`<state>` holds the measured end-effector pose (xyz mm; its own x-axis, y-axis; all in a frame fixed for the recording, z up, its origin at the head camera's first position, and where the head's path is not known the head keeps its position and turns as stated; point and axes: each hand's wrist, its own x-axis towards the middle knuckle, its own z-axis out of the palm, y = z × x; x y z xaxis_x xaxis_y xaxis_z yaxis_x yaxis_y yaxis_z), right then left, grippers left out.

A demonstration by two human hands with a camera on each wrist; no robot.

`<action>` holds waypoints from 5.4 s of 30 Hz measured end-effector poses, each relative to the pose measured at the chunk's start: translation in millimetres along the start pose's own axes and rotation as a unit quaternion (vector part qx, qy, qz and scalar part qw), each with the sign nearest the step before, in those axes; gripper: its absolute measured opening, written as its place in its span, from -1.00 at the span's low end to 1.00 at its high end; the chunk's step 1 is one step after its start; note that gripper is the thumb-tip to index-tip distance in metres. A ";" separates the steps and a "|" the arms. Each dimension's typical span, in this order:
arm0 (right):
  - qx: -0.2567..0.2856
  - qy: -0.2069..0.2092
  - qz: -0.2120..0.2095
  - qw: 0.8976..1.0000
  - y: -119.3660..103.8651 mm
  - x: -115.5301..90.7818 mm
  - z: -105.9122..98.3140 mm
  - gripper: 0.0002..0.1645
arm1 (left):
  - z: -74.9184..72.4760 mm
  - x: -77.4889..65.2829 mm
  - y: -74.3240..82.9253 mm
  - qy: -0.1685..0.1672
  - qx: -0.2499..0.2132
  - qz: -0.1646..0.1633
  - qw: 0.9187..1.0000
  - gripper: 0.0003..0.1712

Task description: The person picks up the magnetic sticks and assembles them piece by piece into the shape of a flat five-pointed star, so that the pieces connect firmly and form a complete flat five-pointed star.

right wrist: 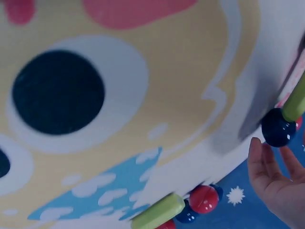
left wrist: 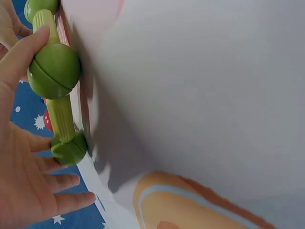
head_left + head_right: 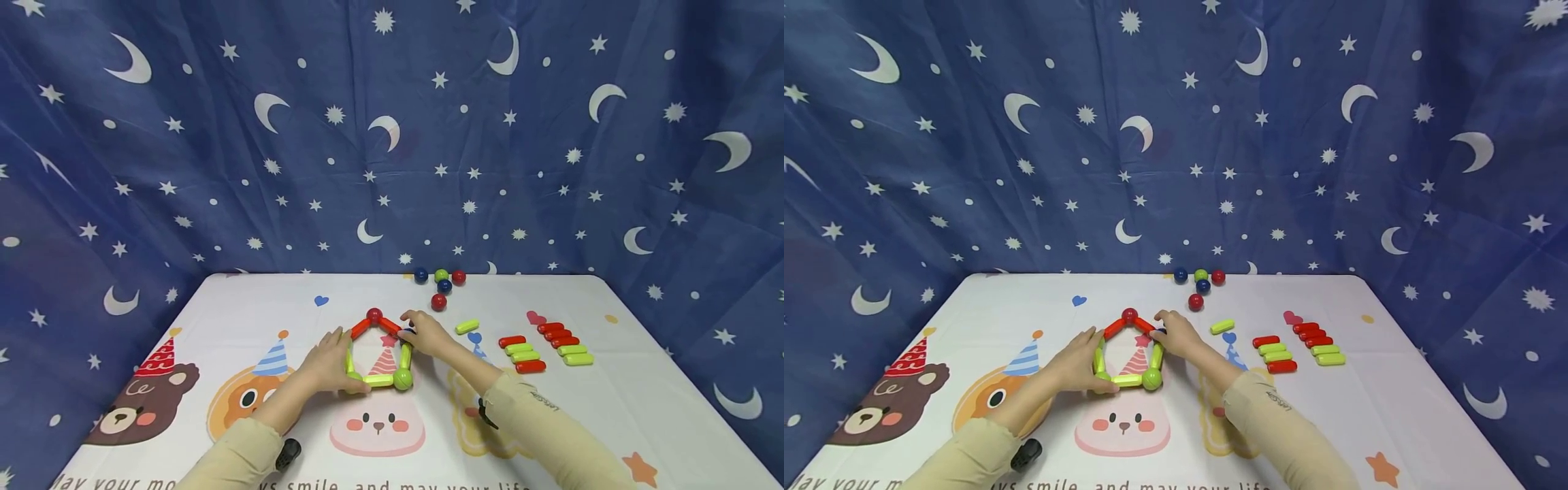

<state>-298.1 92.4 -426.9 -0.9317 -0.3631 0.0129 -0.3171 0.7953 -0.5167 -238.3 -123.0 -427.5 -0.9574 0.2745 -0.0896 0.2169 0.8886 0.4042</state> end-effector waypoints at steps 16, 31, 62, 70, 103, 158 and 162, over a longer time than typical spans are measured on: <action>0.010 -0.119 -0.001 0.993 -19.2 -51.9 -5.9 -0.67 | 6.2 -5.9 -3.7 0.019 -0.040 -0.009 0.999 0.24; 0.018 -0.101 -0.041 0.994 -0.9 -54.1 -19.7 -0.83 | -1.2 -0.7 -17.0 0.058 -0.038 0.068 0.995 -0.58; -0.034 0.053 0.040 0.997 93.0 -44.5 -64.5 -0.83 | 37.4 3.1 69.4 0.103 0.012 0.097 0.990 -0.73; -0.101 0.024 -0.023 0.994 98.4 -32.5 -48.4 -0.49 | 30.0 -10.4 58.8 0.072 -0.021 0.092 0.993 -0.72; -0.025 -0.091 -0.152 0.984 30.2 -66.3 -20.4 -0.76 | 32.3 -24.3 50.4 0.085 -0.018 0.158 0.984 -0.84; -0.266 0.007 -0.066 0.962 162.2 -115.2 -99.9 -0.87 | 35.2 -27.1 56.5 0.076 -0.003 0.145 0.986 -0.89; -0.269 0.002 -0.093 0.959 161.8 -110.3 -101.4 -0.89 | 31.9 -26.5 57.4 0.080 0.000 0.142 0.987 -0.89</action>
<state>-264.6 310.4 -425.1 -0.8501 -0.5225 0.0655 -0.5230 0.8522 0.0104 -194.4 -67.6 -430.9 -0.8763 0.4504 0.1712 0.4800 0.7843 0.3930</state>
